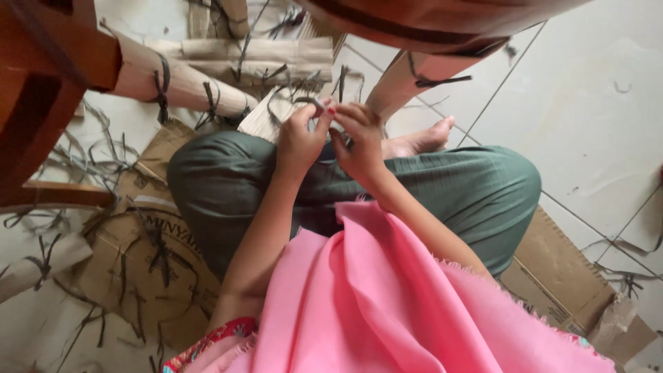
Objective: Wrapping wooden chair legs with thin strips of material for protection or decoration
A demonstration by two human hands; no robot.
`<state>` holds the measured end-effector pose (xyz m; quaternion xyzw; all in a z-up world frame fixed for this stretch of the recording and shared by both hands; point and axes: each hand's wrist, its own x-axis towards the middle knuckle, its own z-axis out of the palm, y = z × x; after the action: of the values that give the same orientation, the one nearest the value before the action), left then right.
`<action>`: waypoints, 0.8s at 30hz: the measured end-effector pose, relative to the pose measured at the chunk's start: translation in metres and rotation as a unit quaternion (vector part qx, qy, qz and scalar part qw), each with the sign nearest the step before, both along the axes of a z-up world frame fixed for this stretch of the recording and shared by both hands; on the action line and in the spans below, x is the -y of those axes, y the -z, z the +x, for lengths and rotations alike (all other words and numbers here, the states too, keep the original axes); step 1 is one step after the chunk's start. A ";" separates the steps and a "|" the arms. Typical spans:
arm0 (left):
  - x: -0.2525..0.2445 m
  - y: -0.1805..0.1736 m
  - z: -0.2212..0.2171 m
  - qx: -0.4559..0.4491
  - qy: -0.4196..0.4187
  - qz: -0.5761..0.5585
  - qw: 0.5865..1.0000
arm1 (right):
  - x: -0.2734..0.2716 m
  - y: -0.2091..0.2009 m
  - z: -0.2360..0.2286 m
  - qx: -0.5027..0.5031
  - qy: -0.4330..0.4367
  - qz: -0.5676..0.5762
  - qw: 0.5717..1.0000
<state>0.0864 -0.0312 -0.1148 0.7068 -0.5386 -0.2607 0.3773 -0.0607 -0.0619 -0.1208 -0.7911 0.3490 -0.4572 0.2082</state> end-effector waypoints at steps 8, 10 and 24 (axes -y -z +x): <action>-0.011 -0.027 -0.025 -0.083 -0.009 -0.073 0.994 | -0.025 -0.019 -0.033 -0.023 0.000 0.048 0.999; -0.013 -0.034 -0.031 -0.107 -0.009 -0.062 0.992 | -0.026 -0.023 -0.043 -0.024 -0.008 0.056 0.998; -0.015 -0.012 -0.081 -0.257 -0.015 0.040 0.965 | -0.005 -0.063 -0.099 0.024 -0.041 0.223 0.974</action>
<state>0.0050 -0.0165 -0.1026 0.6386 -0.4017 -0.4491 0.4786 -0.1592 -0.0568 -0.0581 -0.7274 0.4041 -0.3777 0.4062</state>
